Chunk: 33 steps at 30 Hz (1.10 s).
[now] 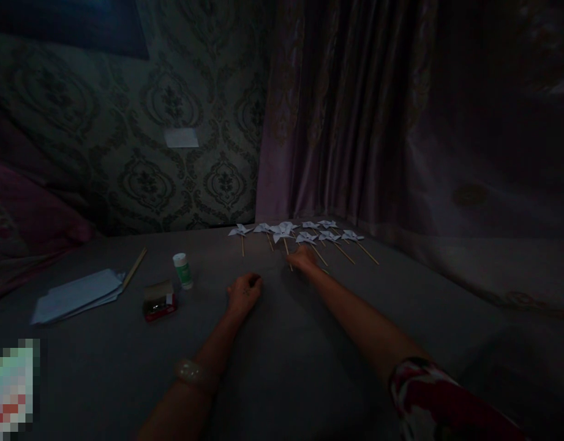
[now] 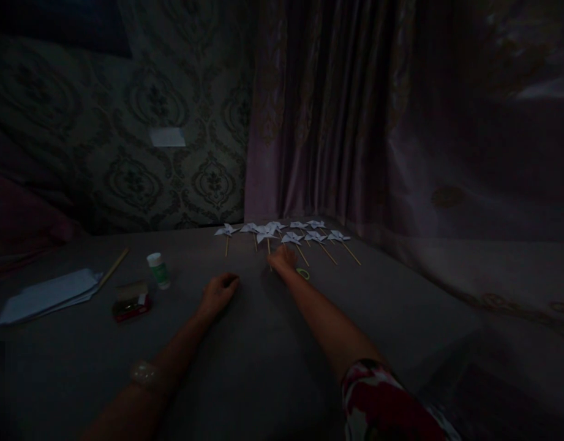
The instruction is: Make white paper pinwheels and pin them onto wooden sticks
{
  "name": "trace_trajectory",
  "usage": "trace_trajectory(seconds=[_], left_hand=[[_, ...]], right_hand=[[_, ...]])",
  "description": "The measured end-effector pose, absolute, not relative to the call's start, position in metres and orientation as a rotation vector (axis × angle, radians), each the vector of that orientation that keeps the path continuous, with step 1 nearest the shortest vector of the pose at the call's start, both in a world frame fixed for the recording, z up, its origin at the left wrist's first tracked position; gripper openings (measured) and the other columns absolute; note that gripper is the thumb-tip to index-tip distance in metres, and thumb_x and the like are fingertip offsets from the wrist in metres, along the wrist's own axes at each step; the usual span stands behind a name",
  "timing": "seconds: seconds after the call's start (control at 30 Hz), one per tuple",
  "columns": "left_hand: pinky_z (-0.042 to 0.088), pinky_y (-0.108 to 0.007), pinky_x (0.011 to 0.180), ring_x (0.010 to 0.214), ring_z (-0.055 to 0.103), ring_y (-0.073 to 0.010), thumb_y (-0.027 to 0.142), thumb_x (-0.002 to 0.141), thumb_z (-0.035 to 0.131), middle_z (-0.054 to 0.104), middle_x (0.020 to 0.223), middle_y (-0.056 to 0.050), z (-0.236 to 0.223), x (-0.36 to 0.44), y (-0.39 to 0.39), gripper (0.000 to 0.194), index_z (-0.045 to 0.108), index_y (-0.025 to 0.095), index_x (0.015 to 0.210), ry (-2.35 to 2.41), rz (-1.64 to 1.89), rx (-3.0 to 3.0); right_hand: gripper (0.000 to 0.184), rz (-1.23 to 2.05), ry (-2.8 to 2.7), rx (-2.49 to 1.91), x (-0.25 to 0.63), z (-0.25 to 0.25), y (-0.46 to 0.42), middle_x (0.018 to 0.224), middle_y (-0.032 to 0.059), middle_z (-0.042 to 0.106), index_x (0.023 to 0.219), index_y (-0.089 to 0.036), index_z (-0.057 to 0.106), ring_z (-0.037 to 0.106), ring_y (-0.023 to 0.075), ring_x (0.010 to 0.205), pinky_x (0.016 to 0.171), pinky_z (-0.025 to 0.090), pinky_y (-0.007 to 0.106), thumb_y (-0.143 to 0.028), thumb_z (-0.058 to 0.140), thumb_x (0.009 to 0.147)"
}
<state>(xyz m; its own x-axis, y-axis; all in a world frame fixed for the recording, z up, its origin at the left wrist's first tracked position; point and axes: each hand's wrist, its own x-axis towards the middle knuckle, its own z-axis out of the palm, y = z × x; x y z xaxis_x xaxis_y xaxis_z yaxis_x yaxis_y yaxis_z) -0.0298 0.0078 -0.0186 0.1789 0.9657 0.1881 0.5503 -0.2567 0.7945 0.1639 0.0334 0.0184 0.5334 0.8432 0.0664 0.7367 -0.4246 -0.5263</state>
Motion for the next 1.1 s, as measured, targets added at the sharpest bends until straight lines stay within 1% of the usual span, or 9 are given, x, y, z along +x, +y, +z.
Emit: trace_trajectory(seconds=[0.1,0.2,0.3,0.4,0.57,0.67,0.97,1.1], left_hand=[[0.041,-0.042,0.093,0.102,0.064,-0.0307,0.025,0.076,0.058,0.072,0.101,-0.014,-0.018,-0.030,0.008,0.023,0.073,0.018,0.092,1.422,0.944,1.890],[0.042,-0.041,0.092,0.100,0.065,-0.0294,0.025,0.076,0.059,0.073,0.098,-0.013,-0.018,-0.030,0.009,0.021,0.073,0.019,0.090,1.420,0.937,1.871],[0.043,-0.039,0.092,0.099,0.065,-0.0278,0.027,0.074,0.062,0.074,0.095,-0.010,-0.020,-0.030,0.010,0.019,0.073,0.021,0.088,1.414,0.943,1.823],[0.043,-0.038,0.091,0.101,0.064,-0.0281,0.029,0.074,0.063,0.074,0.095,-0.010,-0.021,-0.031,0.011,0.019,0.073,0.021,0.088,1.406,0.951,1.817],[0.042,-0.036,0.094,0.105,0.063,-0.0242,0.027,0.084,0.052,0.072,0.105,-0.010,-0.017,-0.029,0.009,0.027,0.070,0.018,0.102,1.517,0.782,1.962],[0.041,-0.035,0.096,0.108,0.061,-0.0230,0.027,0.086,0.049,0.070,0.110,-0.009,-0.013,-0.029,0.007,0.030,0.068,0.018,0.107,1.536,0.720,2.000],[0.040,-0.037,0.097,0.109,0.060,-0.0245,0.026,0.087,0.048,0.069,0.113,-0.010,-0.009,-0.028,0.004,0.031,0.067,0.015,0.109,1.541,0.701,2.021],[0.041,-0.035,0.096,0.109,0.061,-0.0239,0.027,0.086,0.049,0.069,0.113,-0.010,-0.011,-0.028,0.005,0.031,0.067,0.015,0.109,1.540,0.709,2.030]], right_hand=[[0.025,0.250,-1.284,-2.288,0.163,0.018,0.036,0.109,0.0205,0.065,0.092,-0.014,0.065,0.056,0.0339,0.113,0.088,0.045,0.044,-0.024,0.064,0.068],[0.028,0.226,-1.303,-2.299,0.160,0.018,0.038,0.111,0.0201,0.064,0.096,-0.013,0.065,0.055,0.0331,0.115,0.091,0.043,0.046,-0.024,0.062,0.071],[0.029,0.197,-1.317,-2.312,0.158,0.017,0.039,0.113,0.0189,0.064,0.099,-0.013,0.065,0.054,0.0312,0.116,0.093,0.042,0.045,-0.025,0.058,0.074],[0.030,0.178,-1.307,-2.340,0.156,0.016,0.039,0.115,0.0175,0.064,0.102,-0.013,0.065,0.054,0.0301,0.116,0.093,0.042,0.043,-0.025,0.057,0.076],[0.029,0.150,-1.299,-2.383,0.153,0.014,0.040,0.116,0.0167,0.064,0.102,-0.013,0.066,0.056,0.0298,0.114,0.092,0.043,0.041,-0.023,0.056,0.077],[0.031,0.114,-1.308,-2.396,0.151,0.012,0.039,0.118,0.0163,0.062,0.105,-0.014,0.066,0.054,0.0295,0.115,0.094,0.041,0.041,-0.024,0.055,0.078],[0.030,-0.030,-1.405,-2.384,0.146,-0.001,0.030,0.120,0.0166,0.058,0.104,-0.013,0.067,0.048,0.0293,0.116,0.094,0.034,0.041,-0.023,0.050,0.082],[0.029,-0.147,-1.456,-2.347,0.144,-0.007,0.025,0.120,0.0177,0.057,0.101,-0.013,0.068,0.045,0.0296,0.115,0.094,0.030,0.040,-0.022,0.047,0.083]])
